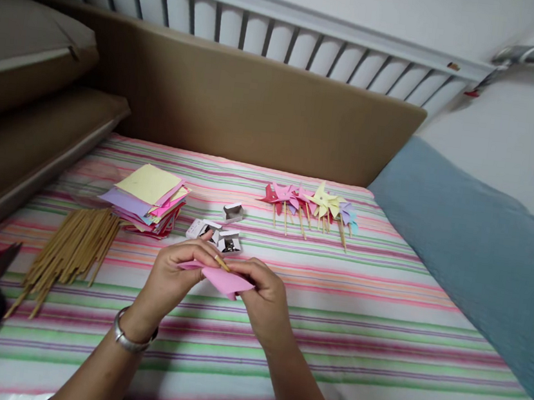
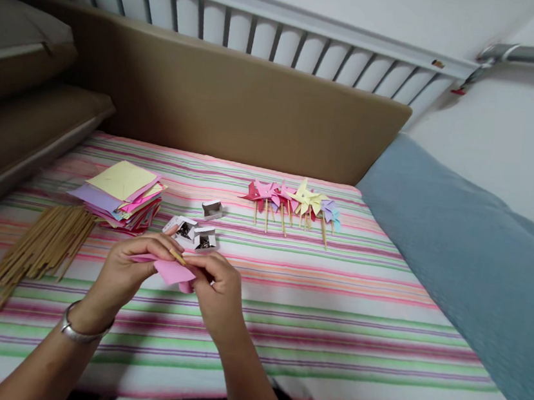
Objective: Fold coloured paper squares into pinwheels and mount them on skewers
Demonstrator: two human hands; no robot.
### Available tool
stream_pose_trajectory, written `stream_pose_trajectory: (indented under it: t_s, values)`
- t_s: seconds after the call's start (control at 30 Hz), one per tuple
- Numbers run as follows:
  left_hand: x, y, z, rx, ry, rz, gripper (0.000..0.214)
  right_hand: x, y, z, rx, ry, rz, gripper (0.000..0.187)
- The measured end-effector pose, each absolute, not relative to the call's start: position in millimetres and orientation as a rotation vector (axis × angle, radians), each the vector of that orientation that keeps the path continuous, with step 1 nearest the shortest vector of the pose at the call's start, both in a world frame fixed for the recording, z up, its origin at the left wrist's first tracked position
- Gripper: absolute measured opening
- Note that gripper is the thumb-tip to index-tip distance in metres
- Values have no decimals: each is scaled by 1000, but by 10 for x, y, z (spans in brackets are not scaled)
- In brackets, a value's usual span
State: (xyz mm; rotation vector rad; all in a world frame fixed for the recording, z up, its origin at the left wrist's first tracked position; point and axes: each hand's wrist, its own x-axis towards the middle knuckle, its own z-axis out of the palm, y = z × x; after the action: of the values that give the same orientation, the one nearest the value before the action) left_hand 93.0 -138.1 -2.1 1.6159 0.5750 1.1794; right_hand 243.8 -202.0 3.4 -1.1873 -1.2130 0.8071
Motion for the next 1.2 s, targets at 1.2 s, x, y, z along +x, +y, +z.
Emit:
stream_pose_trajectory:
  t_s: [1.2]
  values:
    - [948,-1317,-190,1502,601,1234,4,2398,-1969,10,-1185,-1129,822,14]
